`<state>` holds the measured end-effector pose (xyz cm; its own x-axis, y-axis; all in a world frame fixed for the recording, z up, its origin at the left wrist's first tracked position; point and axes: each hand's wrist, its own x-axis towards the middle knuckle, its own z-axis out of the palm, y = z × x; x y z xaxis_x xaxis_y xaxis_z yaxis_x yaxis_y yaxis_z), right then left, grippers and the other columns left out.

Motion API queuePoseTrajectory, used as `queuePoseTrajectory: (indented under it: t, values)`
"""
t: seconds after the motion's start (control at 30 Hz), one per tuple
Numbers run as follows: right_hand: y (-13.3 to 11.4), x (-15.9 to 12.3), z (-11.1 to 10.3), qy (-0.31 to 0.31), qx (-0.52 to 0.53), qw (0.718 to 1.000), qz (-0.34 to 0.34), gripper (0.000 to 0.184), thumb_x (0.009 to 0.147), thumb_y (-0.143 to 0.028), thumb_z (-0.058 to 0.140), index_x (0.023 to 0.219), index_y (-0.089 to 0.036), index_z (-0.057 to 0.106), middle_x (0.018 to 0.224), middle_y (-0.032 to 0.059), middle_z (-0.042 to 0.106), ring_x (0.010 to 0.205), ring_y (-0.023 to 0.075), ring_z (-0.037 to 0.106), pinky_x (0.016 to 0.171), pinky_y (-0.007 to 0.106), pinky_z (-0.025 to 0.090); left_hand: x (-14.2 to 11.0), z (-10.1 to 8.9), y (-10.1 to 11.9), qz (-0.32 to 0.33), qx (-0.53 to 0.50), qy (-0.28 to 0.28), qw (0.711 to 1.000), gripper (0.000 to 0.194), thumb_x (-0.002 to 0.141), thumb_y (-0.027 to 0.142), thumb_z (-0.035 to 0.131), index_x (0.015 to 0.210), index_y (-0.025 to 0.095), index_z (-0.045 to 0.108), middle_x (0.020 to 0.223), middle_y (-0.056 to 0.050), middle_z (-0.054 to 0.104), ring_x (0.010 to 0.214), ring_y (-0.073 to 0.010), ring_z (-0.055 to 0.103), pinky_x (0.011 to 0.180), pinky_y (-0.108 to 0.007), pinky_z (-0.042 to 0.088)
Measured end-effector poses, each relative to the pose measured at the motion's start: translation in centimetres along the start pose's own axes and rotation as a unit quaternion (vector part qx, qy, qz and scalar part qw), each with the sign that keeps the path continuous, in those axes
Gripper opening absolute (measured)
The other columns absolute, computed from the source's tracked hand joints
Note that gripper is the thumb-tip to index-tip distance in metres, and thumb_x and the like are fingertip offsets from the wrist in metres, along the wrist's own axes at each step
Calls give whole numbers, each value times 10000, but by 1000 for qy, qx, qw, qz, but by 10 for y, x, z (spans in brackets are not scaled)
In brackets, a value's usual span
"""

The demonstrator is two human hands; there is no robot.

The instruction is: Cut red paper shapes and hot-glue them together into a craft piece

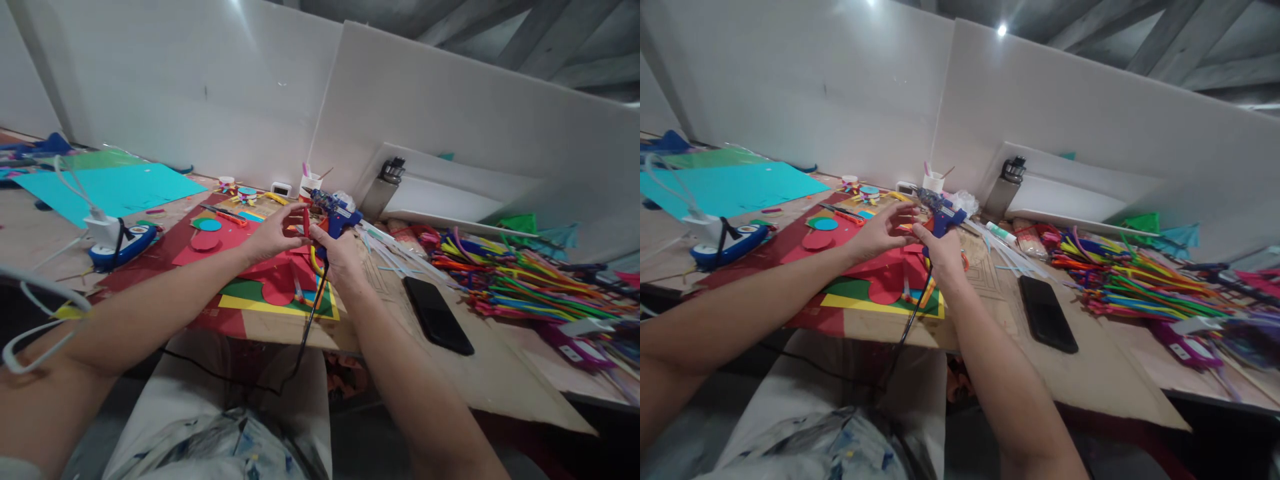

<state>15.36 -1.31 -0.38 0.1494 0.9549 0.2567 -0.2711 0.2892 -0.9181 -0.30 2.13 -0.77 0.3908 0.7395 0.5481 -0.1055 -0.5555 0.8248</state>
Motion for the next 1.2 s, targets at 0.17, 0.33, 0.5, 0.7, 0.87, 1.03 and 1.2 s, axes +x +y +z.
queuePoseTrajectory:
  t: [0.17,0.33,0.5,0.7,0.87,1.03,1.2]
  values:
    - [4,4,-2,28,-12,1000,-7,450,602,-355,884,958,-210,648,846,-5,745,720,181,713,724,336,599,-1,1,1,11,12,-10,1000,714,724,297,841,1381,256,565,1317,-132,626,1251,-289,606,1011,-461,560]
    - [4,4,-1,11,-3,1000,-11,397,615,-340,871,917,-215,646,791,-24,733,655,154,687,701,317,587,-2,3,4,3,-14,-15,1000,701,735,343,844,1376,238,581,1323,-135,641,1234,-291,620,1031,-470,544]
    - [1,3,0,4,3,1000,-8,344,609,-340,870,824,-207,637,676,-40,689,571,129,633,630,287,561,-2,2,5,-13,-30,-5,999,668,764,368,830,1366,212,584,1292,-141,654,1195,-281,645,1023,-463,548]
    - [0,2,1,2,16,1000,-1,347,605,-312,863,847,-210,638,693,-43,696,584,131,647,662,302,577,-2,2,5,-20,-39,1,999,721,725,361,862,1366,202,573,1347,-164,631,1252,-307,617,1035,-488,539]
    - [-1,1,1,-4,12,1000,-2,326,629,-302,846,851,-210,626,689,-40,693,575,132,642,655,302,576,-1,1,2,-20,-51,9,998,708,719,350,867,1341,179,575,1350,-172,633,1268,-303,610,1046,-472,536]
    - [-2,0,1,1,11,1000,-11,329,623,-291,848,857,-207,632,710,-33,704,588,128,640,638,283,561,0,0,1,-9,-40,10,999,676,741,393,853,1337,200,598,1332,-154,646,1242,-296,623,1039,-474,541]
    - [-3,-1,1,-9,9,1000,-13,330,631,-316,855,860,-203,645,743,-25,711,608,127,640,654,280,557,-1,1,5,6,-39,-2,999,684,748,362,853,1369,229,599,1364,-147,626,1246,-292,619,1033,-469,543]
